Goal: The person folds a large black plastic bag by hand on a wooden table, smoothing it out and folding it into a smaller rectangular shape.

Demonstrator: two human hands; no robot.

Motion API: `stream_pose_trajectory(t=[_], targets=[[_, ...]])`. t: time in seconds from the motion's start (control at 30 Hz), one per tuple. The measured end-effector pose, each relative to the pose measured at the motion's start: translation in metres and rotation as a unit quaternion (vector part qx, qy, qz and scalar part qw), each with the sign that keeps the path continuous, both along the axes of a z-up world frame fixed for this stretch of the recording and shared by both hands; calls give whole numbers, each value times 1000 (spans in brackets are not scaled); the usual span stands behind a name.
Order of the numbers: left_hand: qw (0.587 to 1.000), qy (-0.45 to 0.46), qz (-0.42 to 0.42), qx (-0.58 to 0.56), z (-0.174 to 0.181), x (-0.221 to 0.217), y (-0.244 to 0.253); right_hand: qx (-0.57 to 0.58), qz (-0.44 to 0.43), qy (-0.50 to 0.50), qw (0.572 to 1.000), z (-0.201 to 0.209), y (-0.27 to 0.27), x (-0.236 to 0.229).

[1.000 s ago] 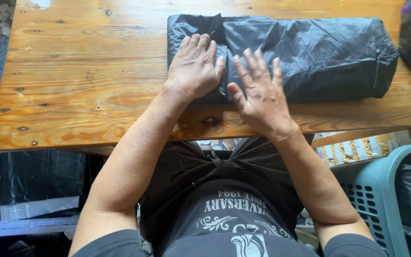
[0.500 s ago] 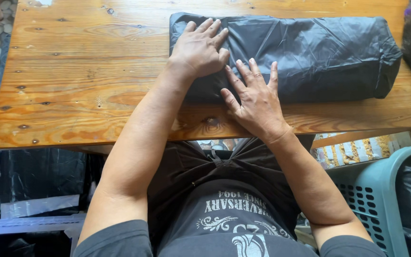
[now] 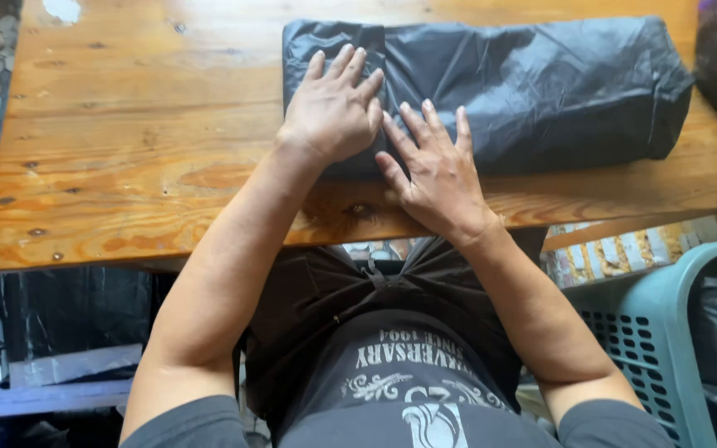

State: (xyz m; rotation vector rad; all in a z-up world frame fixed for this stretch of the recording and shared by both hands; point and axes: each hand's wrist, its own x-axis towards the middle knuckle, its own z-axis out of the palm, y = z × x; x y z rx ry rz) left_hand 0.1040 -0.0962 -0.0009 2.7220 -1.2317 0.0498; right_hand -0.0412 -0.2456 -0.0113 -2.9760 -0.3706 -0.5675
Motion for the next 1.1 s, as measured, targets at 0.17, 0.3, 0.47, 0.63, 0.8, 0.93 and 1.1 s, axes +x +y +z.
stream_pose_trajectory(t=[0.17, 0.3, 0.47, 0.63, 0.8, 0.93, 1.1], targets=[[998, -48, 23, -21, -21, 9, 1, 24, -44, 125, 991, 20, -20, 4], [999, -9, 35, -3, -15, 4, 3, 41, -119, 159, 979, 13, -62, -14], [999, -11, 35, -20, -20, 6, 3, 48, -166, 85, 981, 4, -90, -27], [999, -2, 36, -14, -15, 4, 4, 72, -214, 104, 969, 15, -116, -28], [999, 6, 35, -17, -17, 4, 4, 48, -250, 12, 967, 8, -165, -42], [999, -12, 35, -31, -21, 5, 4, 110, -356, -46, 927, 13, -192, -61], [999, -16, 35, -24, -21, 6, 4, 168, -448, -43, 877, 7, -213, -82]])
